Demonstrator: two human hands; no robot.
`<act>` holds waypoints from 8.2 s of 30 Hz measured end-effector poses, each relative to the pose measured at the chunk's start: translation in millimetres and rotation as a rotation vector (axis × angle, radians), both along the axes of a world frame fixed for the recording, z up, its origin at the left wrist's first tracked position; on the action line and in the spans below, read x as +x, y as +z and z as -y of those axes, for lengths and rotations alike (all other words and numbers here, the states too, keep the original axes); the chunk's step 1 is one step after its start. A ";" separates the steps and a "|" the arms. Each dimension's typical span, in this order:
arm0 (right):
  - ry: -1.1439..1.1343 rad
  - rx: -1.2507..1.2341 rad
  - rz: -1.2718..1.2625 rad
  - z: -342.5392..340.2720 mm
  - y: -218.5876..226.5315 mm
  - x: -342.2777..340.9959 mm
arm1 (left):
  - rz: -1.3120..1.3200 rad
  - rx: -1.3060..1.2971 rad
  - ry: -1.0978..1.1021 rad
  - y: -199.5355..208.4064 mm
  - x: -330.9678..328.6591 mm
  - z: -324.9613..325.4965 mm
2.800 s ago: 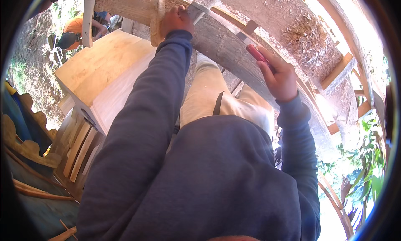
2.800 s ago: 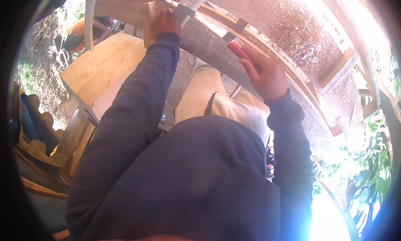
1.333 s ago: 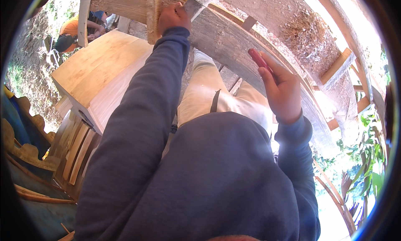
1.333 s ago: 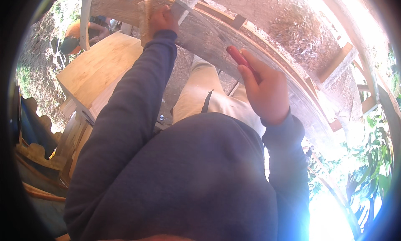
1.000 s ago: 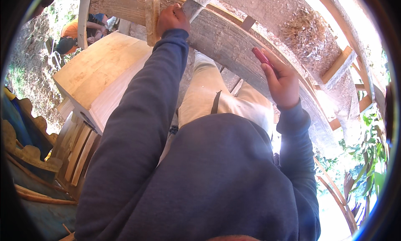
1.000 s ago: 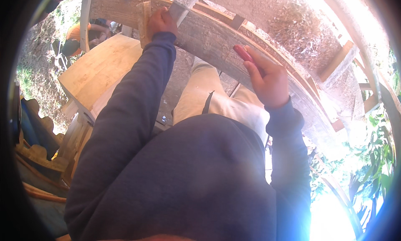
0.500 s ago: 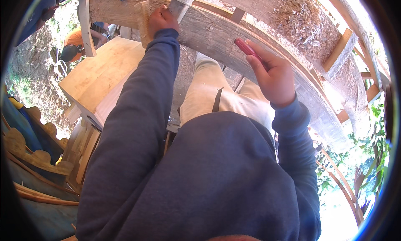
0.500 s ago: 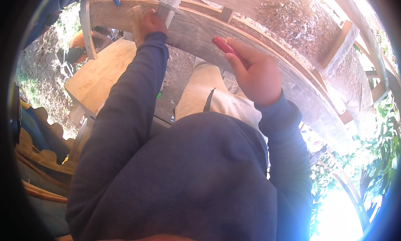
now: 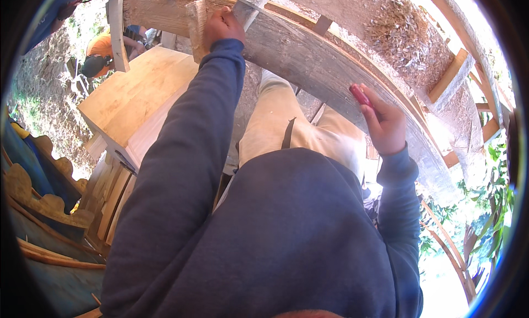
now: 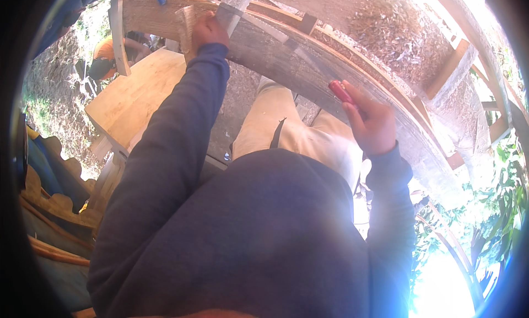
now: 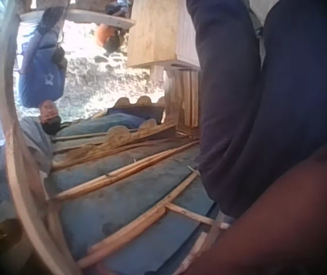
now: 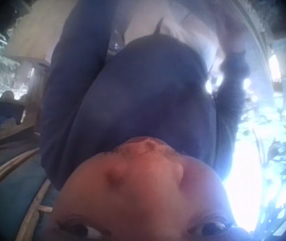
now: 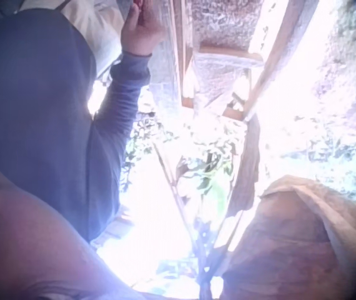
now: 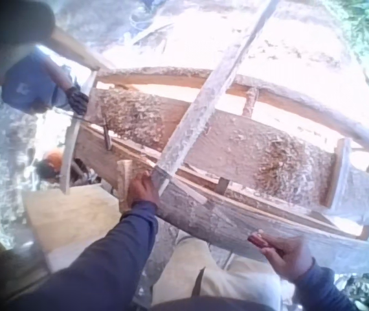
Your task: The person uses a hand saw to cut a piece of wood clamped to a wooden workbench. They hold the wood steady with one hand while sawing with the other. After completing the cut, the person removes the sawn piece and places it on the workbench.
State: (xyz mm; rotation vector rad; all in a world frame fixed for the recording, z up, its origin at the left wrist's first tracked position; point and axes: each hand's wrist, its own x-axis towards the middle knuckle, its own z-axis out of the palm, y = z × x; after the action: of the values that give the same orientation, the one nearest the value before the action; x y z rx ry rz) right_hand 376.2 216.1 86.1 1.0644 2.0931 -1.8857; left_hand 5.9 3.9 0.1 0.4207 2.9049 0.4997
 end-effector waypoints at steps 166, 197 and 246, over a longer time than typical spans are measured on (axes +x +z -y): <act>-0.095 -0.004 -0.059 7.4 112.2 -18.1 | 0.005 0.121 -0.286 19.0 17.4 14.9; 0.065 0.063 -0.059 30.7 30.4 -100.3 | 0.097 0.073 -0.092 24.1 2.2 14.5; 0.258 0.172 0.060 37.5 53.9 -163.7 | 0.220 -0.028 -0.173 18.5 1.1 18.3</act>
State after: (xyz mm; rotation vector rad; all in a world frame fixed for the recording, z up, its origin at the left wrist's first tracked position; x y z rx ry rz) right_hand 212.5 178.6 140.1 0.8211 2.2647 -1.5608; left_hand 7.0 -14.4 18.6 0.5686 2.6327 0.4473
